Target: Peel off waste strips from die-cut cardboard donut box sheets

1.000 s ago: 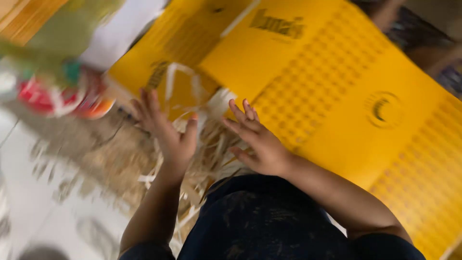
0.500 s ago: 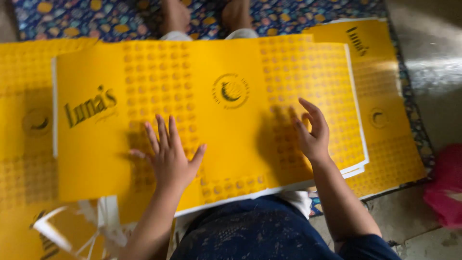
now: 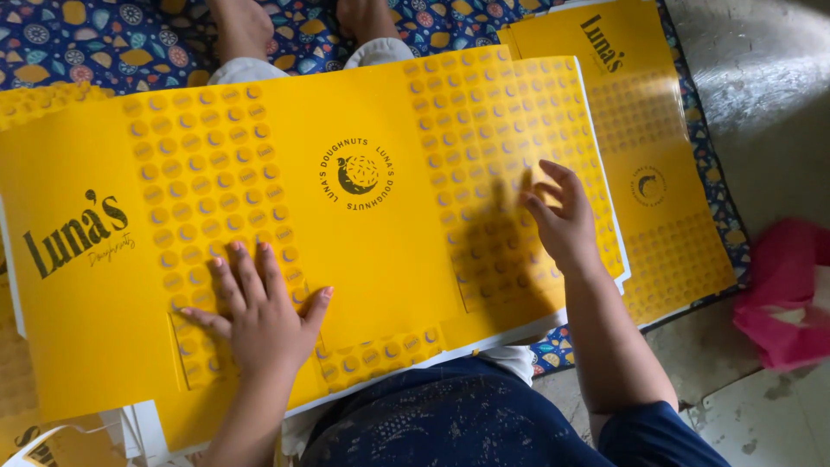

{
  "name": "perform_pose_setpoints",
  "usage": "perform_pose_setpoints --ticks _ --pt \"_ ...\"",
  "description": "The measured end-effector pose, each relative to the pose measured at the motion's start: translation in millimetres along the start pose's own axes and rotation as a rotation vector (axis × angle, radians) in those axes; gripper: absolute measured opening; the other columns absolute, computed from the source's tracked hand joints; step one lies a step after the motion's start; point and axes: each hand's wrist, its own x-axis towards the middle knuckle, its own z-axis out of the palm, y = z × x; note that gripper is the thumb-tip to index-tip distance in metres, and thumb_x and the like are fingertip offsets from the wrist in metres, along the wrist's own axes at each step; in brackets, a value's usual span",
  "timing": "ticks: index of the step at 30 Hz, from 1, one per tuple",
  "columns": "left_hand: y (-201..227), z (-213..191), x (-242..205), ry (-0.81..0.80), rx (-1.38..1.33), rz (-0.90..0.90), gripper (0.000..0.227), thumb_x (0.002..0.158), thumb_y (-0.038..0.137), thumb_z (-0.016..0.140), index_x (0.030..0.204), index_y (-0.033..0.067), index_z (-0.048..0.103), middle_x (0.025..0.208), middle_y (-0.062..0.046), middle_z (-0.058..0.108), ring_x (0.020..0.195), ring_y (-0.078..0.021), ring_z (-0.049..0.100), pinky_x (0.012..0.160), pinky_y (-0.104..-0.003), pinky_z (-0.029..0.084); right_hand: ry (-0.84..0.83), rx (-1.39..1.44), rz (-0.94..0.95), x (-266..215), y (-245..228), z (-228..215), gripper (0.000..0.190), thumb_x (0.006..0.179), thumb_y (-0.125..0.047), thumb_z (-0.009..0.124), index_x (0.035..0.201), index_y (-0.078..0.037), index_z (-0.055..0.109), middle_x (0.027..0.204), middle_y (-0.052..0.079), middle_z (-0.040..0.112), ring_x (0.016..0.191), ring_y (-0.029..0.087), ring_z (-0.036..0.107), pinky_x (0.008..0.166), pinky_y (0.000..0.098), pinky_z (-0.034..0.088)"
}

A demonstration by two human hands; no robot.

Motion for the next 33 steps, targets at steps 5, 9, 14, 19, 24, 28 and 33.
perform_pose_setpoints --ticks 5,9,14,19,24,28,33 --pt "-3.1 4.4 1.0 -0.028 0.009 -0.006 0.098 0.083 0.058 0.056 0.163 0.0071 0.031 0.173 -0.026 0.020 0.161 -0.0457 0.008 0.101 -0.090 -0.006 0.055 -0.057 0.050 -4.9 -16.1 -3.0 0.047 0.097 -0.015 0.073 0.142 -0.014 0.059 0.150 0.015 0.054 0.138 0.042 0.050 0.111 0.0494 0.042" --pt "-3.9 7.1 1.3 0.021 0.116 0.030 0.103 0.091 0.079 0.033 0.162 0.0042 0.038 0.171 -0.025 0.028 0.159 -0.0467 0.017 0.104 -0.089 0.005 -0.004 0.267 0.201 17.9 11.0 -22.3 0.042 0.101 -0.014 0.057 0.143 -0.009 0.057 0.118 0.003 0.064 0.095 0.009 0.060 0.083 0.0223 0.049" --pt "-3.9 7.2 0.8 0.030 0.119 0.045 0.103 0.092 0.078 0.033 0.162 0.0032 0.039 0.170 -0.026 0.030 0.157 -0.0498 0.020 0.104 -0.089 0.004 0.043 0.286 0.340 18.8 -22.6 -29.5 0.042 0.094 -0.026 0.059 0.135 -0.016 0.059 0.136 -0.002 0.059 0.118 0.015 0.063 0.086 0.0327 0.057" --pt "-3.1 6.6 1.4 0.032 0.136 0.042 0.102 0.091 0.077 0.035 0.162 0.0045 0.040 0.171 -0.025 0.030 0.157 -0.0486 0.022 0.105 -0.088 0.005 0.027 0.284 0.414 27.0 -20.0 -28.6 0.038 0.097 -0.023 0.059 0.135 -0.022 0.057 0.135 -0.004 0.065 0.087 0.008 0.062 0.075 0.0243 0.048" --pt "-4.8 7.8 1.7 -0.022 0.101 -0.001 0.104 0.089 0.079 0.035 0.163 0.0071 0.034 0.172 -0.023 0.025 0.158 -0.0463 0.015 0.107 -0.086 0.001 -0.160 0.141 0.259 25.5 -16.9 -22.6 0.028 0.092 -0.004 0.070 0.119 -0.006 0.068 0.101 0.000 0.072 0.088 0.007 0.068 0.074 0.0213 0.056" --pt "-4.4 -2.5 5.8 -0.097 -0.034 -0.038 0.107 0.086 0.074 0.046 0.165 0.0063 0.021 0.172 -0.023 0.018 0.159 -0.0424 0.010 0.105 -0.082 -0.013 -0.083 0.184 0.213 30.0 -1.2 -40.9 0.047 0.079 0.014 0.047 0.114 -0.012 0.064 0.097 0.002 0.073 0.082 0.009 0.071 0.059 0.0207 0.052" --pt "-10.0 2.4 7.4 -0.068 0.010 -0.028 0.108 0.087 0.080 0.040 0.165 0.0060 0.028 0.171 -0.024 0.023 0.158 -0.0468 0.014 0.103 -0.085 -0.009 0.022 -0.646 -0.245 42.3 50.7 -82.4 0.074 0.093 -0.013 0.081 0.155 0.002 0.044 0.134 0.027 0.056 0.102 0.038 0.063 0.077 0.0493 0.053"
